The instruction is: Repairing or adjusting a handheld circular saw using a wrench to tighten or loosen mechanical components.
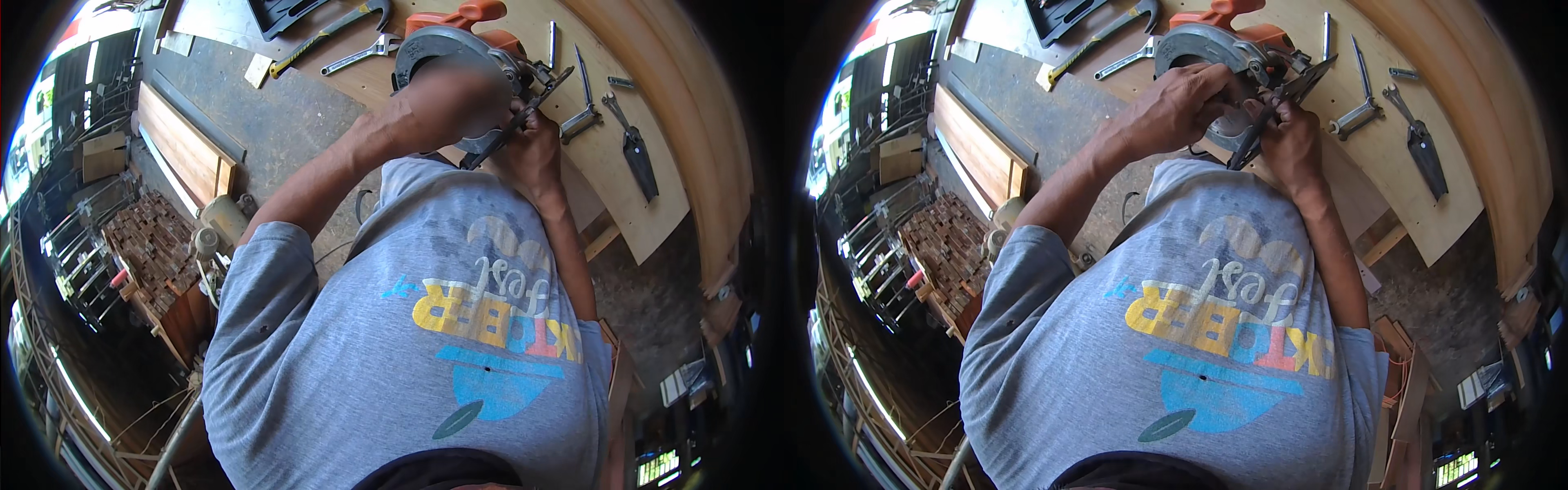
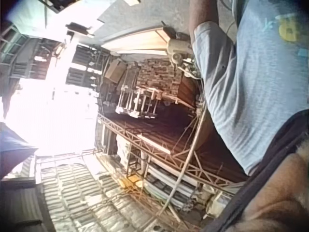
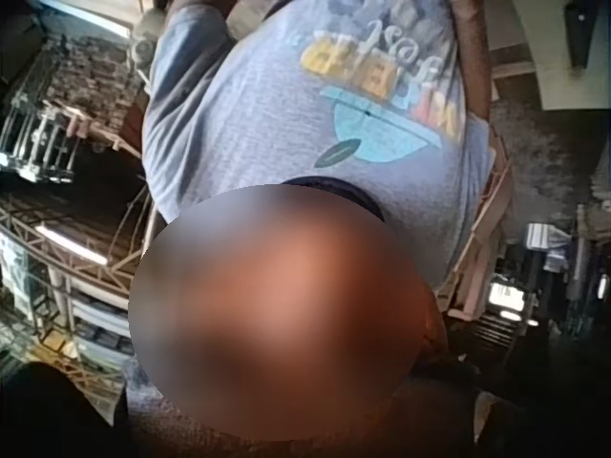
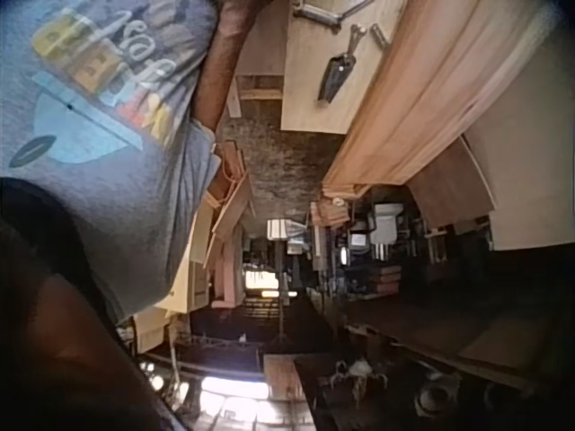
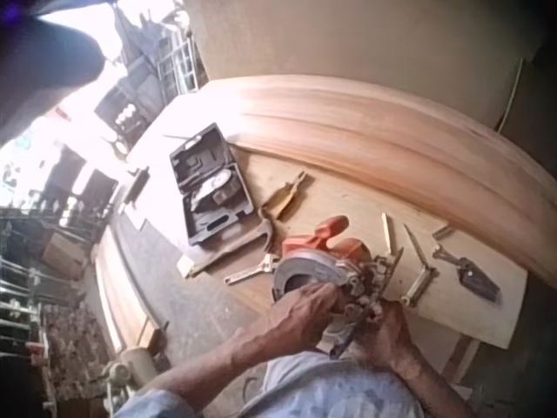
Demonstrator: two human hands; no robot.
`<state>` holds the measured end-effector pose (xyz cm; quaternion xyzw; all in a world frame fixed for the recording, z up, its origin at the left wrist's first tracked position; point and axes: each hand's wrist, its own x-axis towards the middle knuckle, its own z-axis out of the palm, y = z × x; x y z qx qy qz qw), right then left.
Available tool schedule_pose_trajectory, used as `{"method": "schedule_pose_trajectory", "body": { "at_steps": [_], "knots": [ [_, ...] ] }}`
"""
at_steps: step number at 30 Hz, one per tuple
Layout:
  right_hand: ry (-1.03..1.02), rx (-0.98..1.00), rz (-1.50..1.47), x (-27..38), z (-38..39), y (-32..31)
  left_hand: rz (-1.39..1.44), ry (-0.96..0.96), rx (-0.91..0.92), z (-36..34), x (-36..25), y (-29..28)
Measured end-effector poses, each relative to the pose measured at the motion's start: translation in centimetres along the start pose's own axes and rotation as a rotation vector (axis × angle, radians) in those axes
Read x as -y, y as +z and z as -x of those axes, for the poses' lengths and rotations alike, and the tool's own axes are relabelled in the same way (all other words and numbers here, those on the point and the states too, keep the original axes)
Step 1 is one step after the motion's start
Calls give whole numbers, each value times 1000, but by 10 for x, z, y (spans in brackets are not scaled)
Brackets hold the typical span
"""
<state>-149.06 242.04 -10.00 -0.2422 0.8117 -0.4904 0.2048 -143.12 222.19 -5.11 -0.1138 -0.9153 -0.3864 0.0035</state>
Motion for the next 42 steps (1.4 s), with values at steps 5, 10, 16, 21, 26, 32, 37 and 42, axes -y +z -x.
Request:
{"method": "schedule_pose_trajectory", "body": {
  "at_steps": [5,10,16,21,26,32,37,42],
  "knots": [
    [-112,-15,26,-5,-1,2,78,4,-182,7,11,17],
    [-154,-44,-14,-6,1,4,-43,-264,-549,21,79,-21],
    [-26,-3,-25,-6,1,5,440,-583,-527,30,24,-45],
    [26,11,-25,-1,4,4,427,-360,-497,26,23,-6],
    [38,-13,-63,2,5,4,458,-370,-466,19,29,7],
    [-31,-61,-66,-5,4,8,399,-328,-413,16,32,9],
    [-66,-53,-28,-4,4,6,283,-503,-420,13,33,6],
    [-118,-63,-27,-10,4,8,413,-744,-540,19,37,5]
  ]
}}
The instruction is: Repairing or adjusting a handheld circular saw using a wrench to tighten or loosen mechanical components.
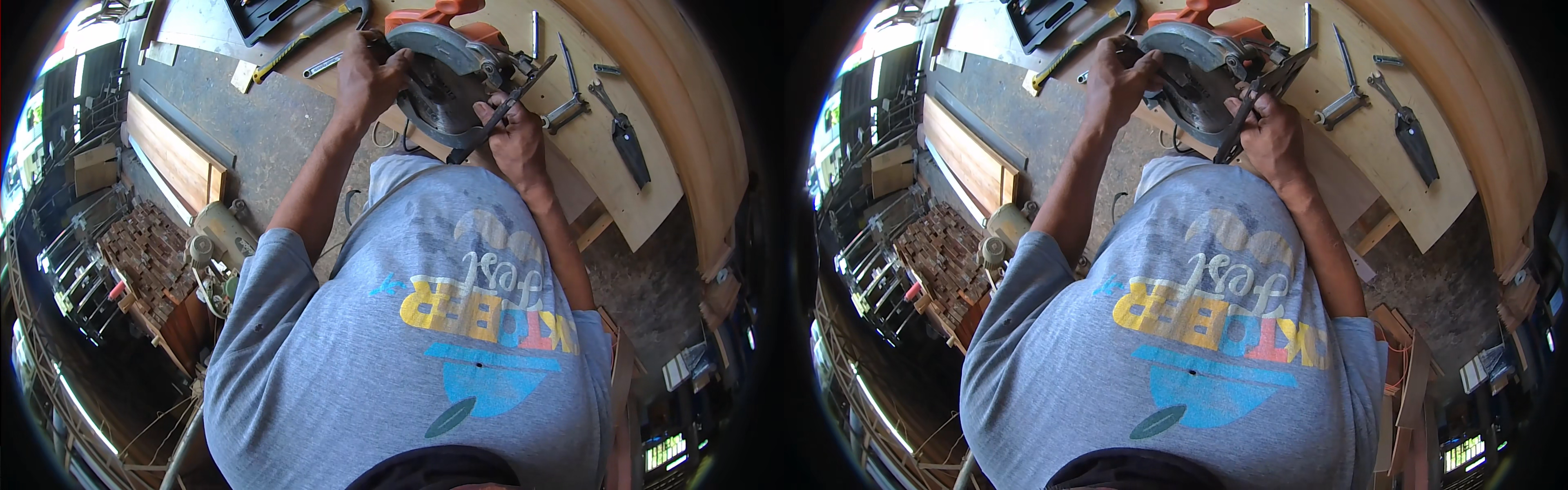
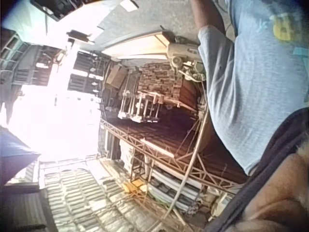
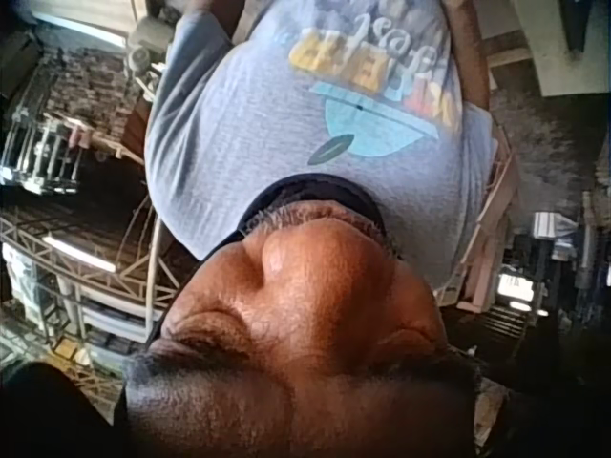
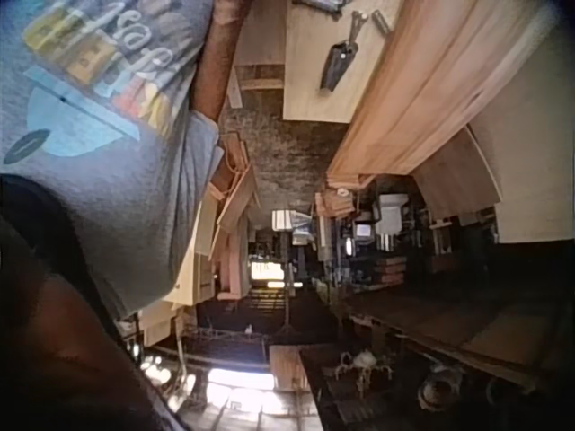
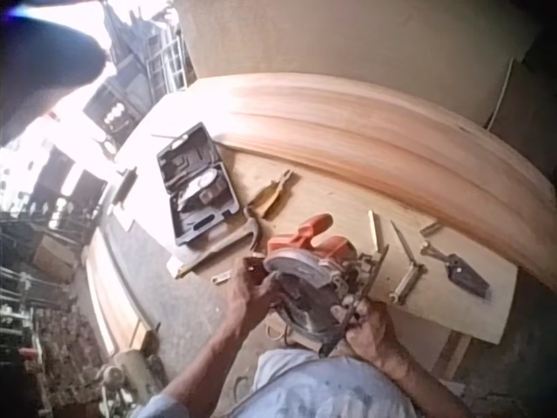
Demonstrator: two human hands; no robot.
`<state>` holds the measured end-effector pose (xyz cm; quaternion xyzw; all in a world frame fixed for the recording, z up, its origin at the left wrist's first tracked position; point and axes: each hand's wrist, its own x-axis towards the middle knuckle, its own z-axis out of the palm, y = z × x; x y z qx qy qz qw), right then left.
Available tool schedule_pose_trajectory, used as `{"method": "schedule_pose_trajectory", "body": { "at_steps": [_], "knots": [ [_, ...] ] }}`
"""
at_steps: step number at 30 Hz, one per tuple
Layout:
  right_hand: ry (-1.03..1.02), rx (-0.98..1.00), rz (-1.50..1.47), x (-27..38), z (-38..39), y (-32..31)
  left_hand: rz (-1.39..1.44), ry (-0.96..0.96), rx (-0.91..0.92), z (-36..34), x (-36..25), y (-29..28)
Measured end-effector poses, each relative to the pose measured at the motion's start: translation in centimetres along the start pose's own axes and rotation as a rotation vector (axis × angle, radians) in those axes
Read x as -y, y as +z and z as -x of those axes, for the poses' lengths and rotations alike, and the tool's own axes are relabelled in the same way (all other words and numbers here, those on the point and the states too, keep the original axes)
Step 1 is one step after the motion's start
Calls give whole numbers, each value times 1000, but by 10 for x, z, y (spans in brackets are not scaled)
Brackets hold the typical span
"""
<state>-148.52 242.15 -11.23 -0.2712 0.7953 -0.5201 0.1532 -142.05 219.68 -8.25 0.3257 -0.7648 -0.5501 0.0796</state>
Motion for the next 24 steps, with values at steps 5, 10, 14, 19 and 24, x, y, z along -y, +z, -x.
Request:
{"method": "schedule_pose_trajectory", "body": {
  "at_steps": [5,10,14,19,24],
  "knots": [
    [-26,6,24,2,-1,-1,100,-38,-43,4,-2,-1],
    [-84,-10,41,-2,-1,0,135,15,35,-3,7,-4],
    [-75,-4,22,-1,-1,0,2,186,61,-2,2,-2],
    [-20,9,-1,3,-2,0,23,198,65,-4,4,-3],
    [9,26,4,1,-2,-1,201,16,50,-5,9,-4]
  ]
}}
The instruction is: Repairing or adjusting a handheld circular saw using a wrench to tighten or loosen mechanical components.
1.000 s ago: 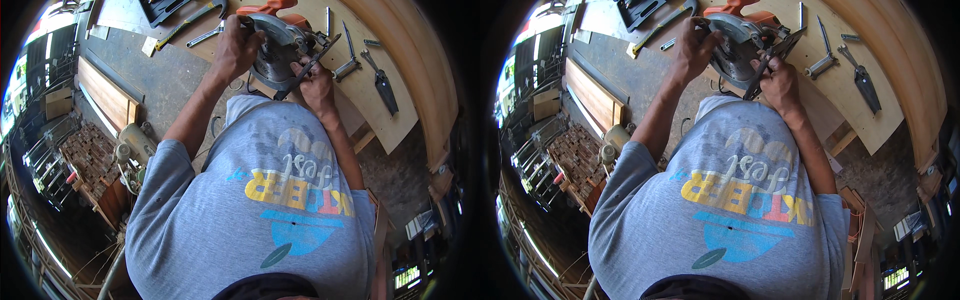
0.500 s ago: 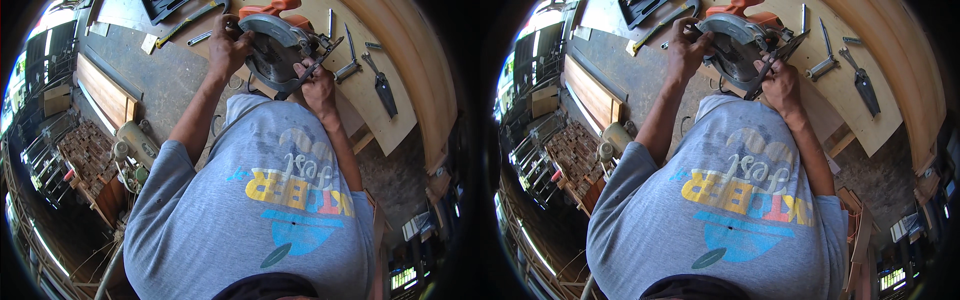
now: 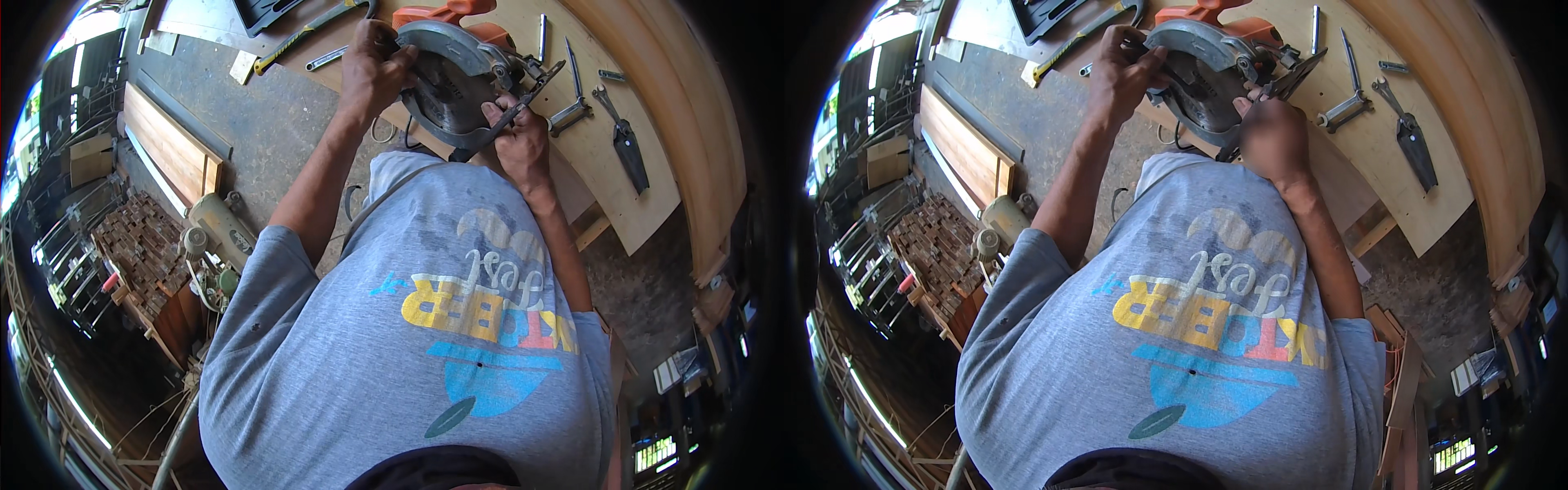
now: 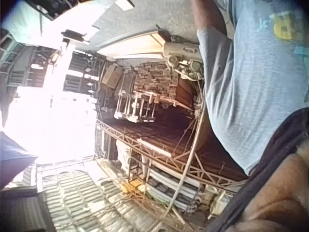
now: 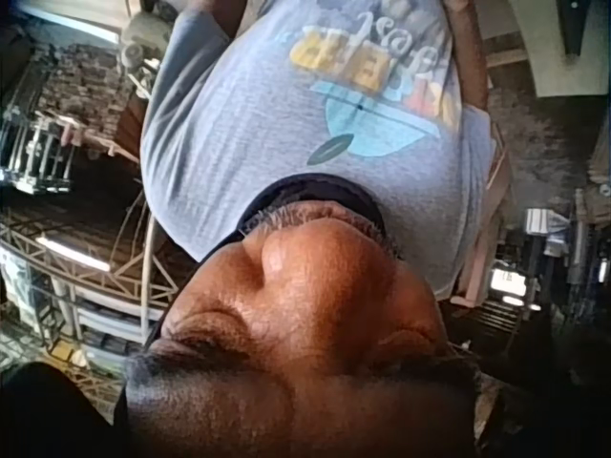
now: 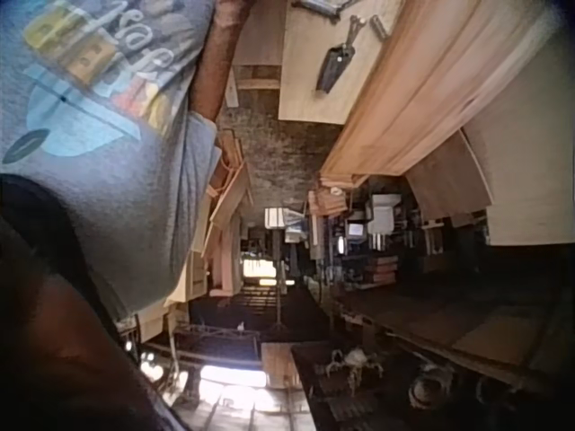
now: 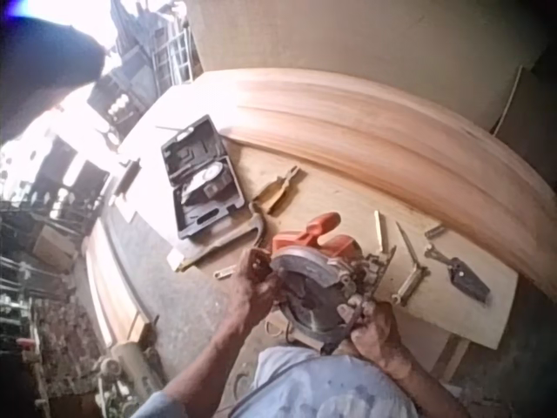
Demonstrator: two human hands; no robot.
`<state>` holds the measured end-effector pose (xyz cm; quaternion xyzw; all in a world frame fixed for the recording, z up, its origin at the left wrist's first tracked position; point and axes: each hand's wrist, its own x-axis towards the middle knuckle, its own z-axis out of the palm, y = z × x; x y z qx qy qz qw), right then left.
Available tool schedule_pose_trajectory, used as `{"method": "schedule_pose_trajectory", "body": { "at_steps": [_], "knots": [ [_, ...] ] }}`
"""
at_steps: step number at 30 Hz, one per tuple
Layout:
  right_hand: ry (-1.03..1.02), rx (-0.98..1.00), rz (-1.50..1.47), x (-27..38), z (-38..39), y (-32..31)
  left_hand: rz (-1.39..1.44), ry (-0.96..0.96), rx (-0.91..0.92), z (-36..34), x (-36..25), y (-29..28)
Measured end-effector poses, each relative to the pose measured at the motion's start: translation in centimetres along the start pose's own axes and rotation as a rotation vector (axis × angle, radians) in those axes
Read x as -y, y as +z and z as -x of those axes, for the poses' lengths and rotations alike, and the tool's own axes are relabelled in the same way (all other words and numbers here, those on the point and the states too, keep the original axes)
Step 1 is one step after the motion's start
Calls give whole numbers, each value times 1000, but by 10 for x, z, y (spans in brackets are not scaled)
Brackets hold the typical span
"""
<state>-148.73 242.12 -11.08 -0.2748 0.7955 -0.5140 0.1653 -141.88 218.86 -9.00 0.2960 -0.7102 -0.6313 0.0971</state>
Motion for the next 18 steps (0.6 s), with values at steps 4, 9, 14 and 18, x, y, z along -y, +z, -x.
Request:
{"method": "schedule_pose_trajectory", "body": {
  "at_steps": [4,9,14,18],
  "knots": [
    [-24,10,19,-6,-1,0,41,-38,-24,0,2,-2],
    [-77,-14,36,-4,-4,0,147,-37,-41,-3,-3,-7],
    [13,-25,-23,10,-6,-1,330,35,-116,3,-23,-22],
    [86,27,-57,15,-15,-1,448,79,-174,5,-28,-28]
  ]
}}
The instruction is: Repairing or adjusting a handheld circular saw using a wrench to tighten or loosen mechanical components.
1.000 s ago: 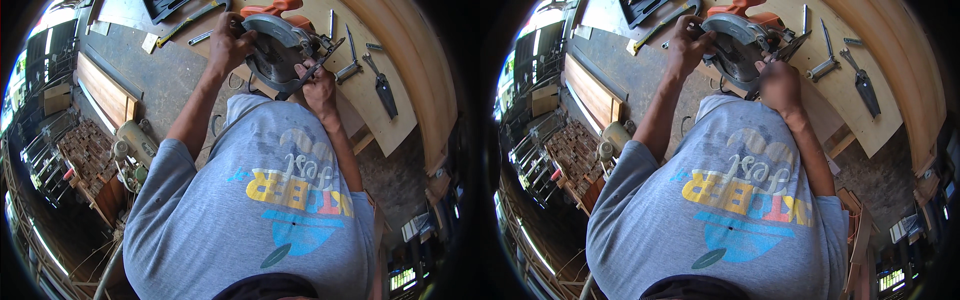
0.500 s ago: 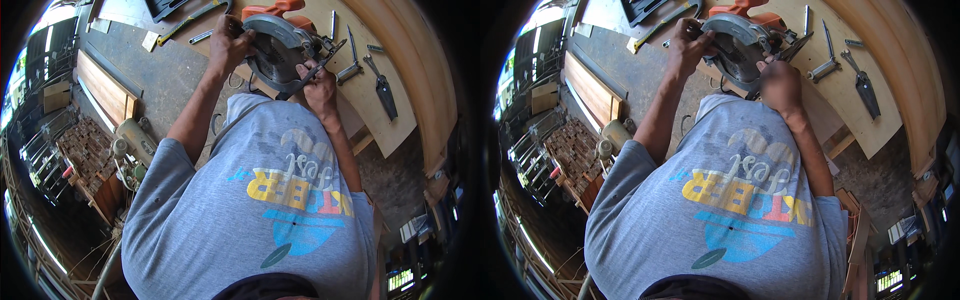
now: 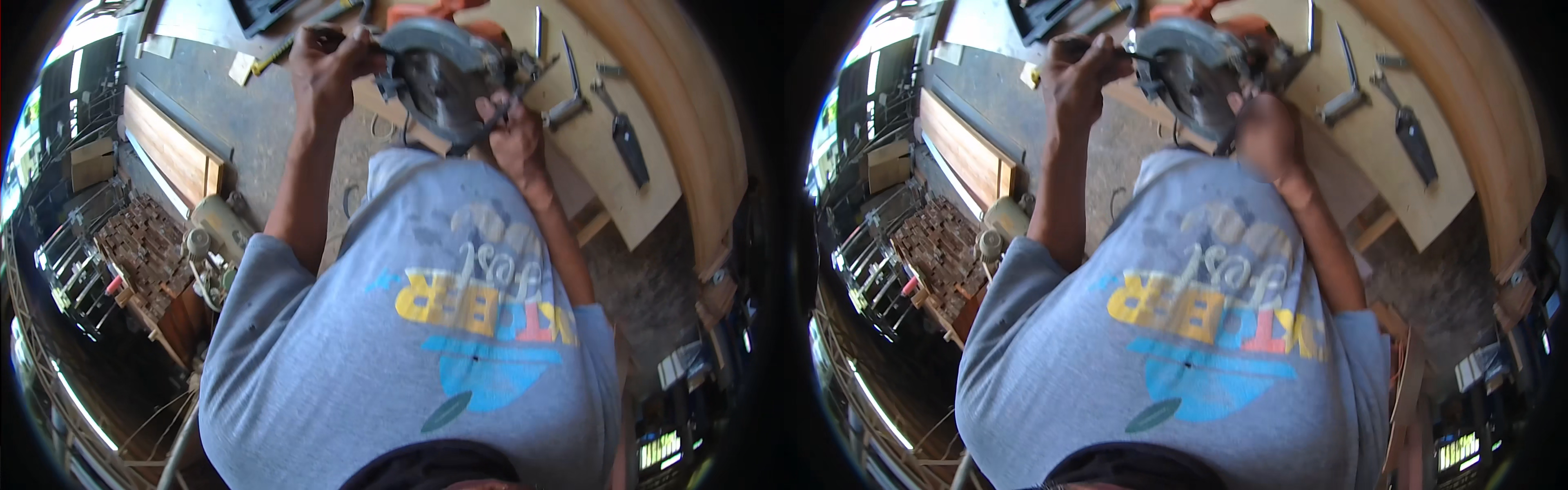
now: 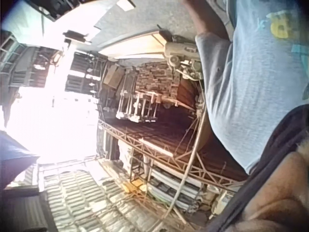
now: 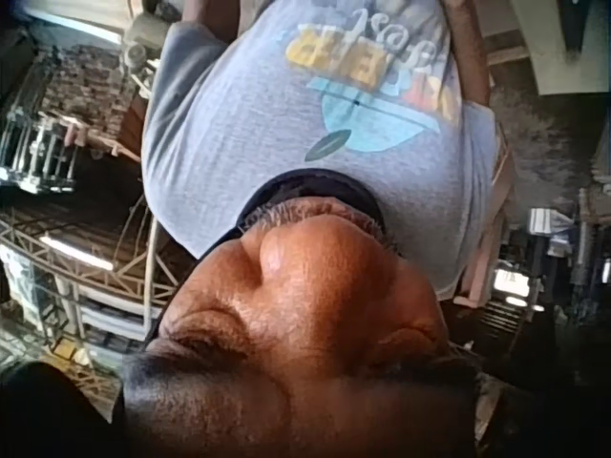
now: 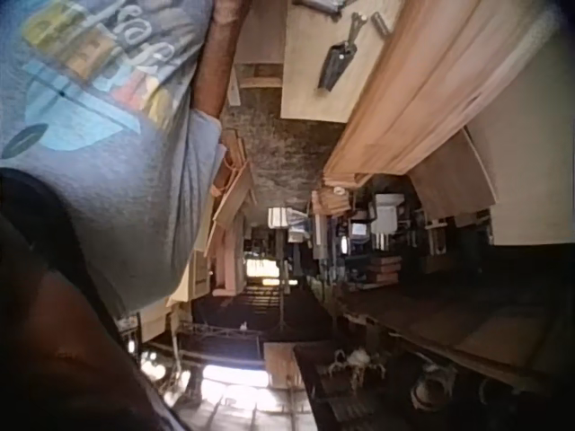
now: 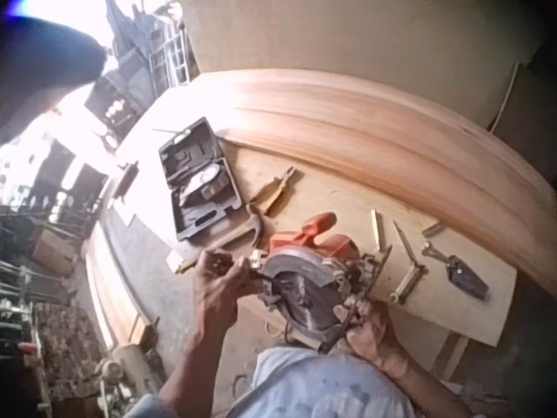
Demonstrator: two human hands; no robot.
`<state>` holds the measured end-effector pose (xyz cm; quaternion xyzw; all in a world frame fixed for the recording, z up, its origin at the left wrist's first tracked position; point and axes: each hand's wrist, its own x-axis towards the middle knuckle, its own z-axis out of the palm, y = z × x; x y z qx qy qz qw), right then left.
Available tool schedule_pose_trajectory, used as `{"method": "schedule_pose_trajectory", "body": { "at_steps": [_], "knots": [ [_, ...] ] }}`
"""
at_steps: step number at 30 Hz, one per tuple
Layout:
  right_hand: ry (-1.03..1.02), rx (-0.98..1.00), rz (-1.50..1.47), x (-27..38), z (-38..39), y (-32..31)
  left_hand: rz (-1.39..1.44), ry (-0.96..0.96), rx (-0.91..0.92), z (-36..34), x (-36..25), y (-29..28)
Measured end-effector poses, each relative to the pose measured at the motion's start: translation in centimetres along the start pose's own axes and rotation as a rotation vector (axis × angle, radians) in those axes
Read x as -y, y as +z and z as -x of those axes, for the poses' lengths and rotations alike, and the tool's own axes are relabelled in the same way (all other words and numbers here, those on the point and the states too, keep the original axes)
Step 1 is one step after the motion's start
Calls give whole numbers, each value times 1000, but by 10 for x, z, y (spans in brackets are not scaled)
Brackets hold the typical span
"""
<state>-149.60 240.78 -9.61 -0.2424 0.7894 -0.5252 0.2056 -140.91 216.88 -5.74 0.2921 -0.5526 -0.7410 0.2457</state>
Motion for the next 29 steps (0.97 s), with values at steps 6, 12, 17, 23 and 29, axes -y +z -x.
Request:
{"method": "schedule_pose_trajectory", "body": {
  "at_steps": [6,12,17,23,29],
  "knots": [
    [9,29,77,-13,16,-1,-33,-233,16,12,16,-14],
    [-96,-32,72,-18,15,1,63,-385,-103,33,44,-19],
    [-106,-36,69,-21,15,3,147,-439,-213,41,56,-18],
    [-114,-33,67,-21,14,3,253,-479,-283,49,72,-23],
    [-101,-13,95,-23,14,2,338,-481,-285,51,80,-26]
  ]
}}
